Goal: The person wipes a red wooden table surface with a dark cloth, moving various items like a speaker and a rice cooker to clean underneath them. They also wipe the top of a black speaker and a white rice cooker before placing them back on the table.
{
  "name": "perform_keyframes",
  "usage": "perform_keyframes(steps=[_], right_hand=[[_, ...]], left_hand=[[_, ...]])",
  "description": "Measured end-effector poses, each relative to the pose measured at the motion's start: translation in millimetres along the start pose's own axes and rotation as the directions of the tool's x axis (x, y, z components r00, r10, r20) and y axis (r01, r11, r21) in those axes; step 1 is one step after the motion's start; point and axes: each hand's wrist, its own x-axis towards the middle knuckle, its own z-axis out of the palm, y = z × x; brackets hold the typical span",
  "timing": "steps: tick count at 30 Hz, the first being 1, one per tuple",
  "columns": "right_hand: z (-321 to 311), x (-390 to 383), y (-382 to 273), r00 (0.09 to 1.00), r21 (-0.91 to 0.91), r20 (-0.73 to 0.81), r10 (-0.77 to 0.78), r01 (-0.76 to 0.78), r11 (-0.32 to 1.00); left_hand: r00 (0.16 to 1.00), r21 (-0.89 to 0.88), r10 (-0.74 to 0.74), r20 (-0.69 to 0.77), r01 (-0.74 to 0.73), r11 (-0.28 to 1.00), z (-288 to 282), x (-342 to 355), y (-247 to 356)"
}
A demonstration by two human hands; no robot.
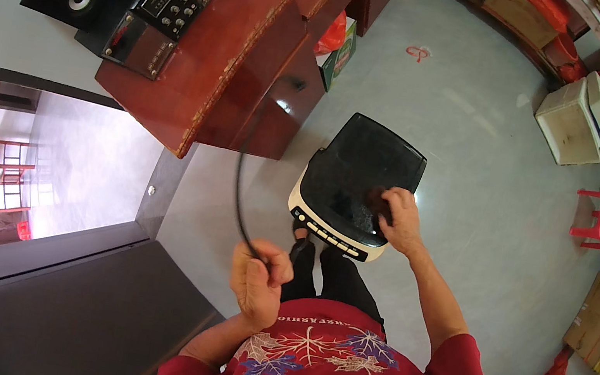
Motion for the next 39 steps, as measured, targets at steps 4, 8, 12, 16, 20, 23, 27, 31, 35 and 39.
perform_keyframes(steps=[4, 8, 12, 16, 20, 23, 27, 31, 35, 39], right_hand=[[-49, -26, -39, 0.877, 0.759, 0.274, 0.394, -0.449, 0.472], [-72, -29, -122, 0.957, 0.944, 0.287, -0.039, -0.275, 0.182], [-70, -52, -138, 0.818, 0.788, 0.57, -0.078, -0.516, 0.337], [-64, -93, -113, 0.706, 0.652, 0.707, 0.029, -0.668, 0.36], [-67, -160, -62, 0.595, 0.467, 0.667, 0.448, -0.803, 0.372], [-82, -172, -45, 0.552, 0.521, 0.51, 0.66, -0.808, 0.273], [-118, -156, -25, 0.598, 0.684, 0.155, 0.787, -0.64, 0.352], [-173, -109, -42, 0.693, 0.63, -0.093, 0.715, -0.515, 0.581], [-206, -54, -33, 0.7, 0.468, -0.355, 0.62, -0.441, 0.766], [-230, 13, -55, 0.758, 0.493, -0.281, 0.589, -0.412, 0.766]], left_hand=[[0.967, -0.086, -0.098, 0.234, 0.121, 0.989, 30, 24, 19], [0.882, -0.473, -0.211, 0.421, 0.412, 0.779, 71, 49, 16], [0.833, -0.481, -0.339, 0.437, 0.535, 0.694, 104, 84, 23], [0.883, -0.496, -0.235, 0.407, 0.429, 0.754, 102, 131, 19], [0.895, -0.441, -0.245, 0.372, 0.403, 0.802, 85, 174, -23], [0.896, -0.351, -0.351, 0.273, 0.432, 0.831, 63, 181, -57], [0.896, -0.292, -0.395, 0.204, 0.44, 0.849, 31, 198, -83], [0.897, -0.283, -0.409, 0.169, 0.441, 0.852, -18, 217, -95], [0.819, -0.286, -0.552, 0.159, 0.573, 0.768, -47, 194, -97], [0.746, -0.414, -0.665, 0.035, 0.616, 0.67, -76, 157, -110]])
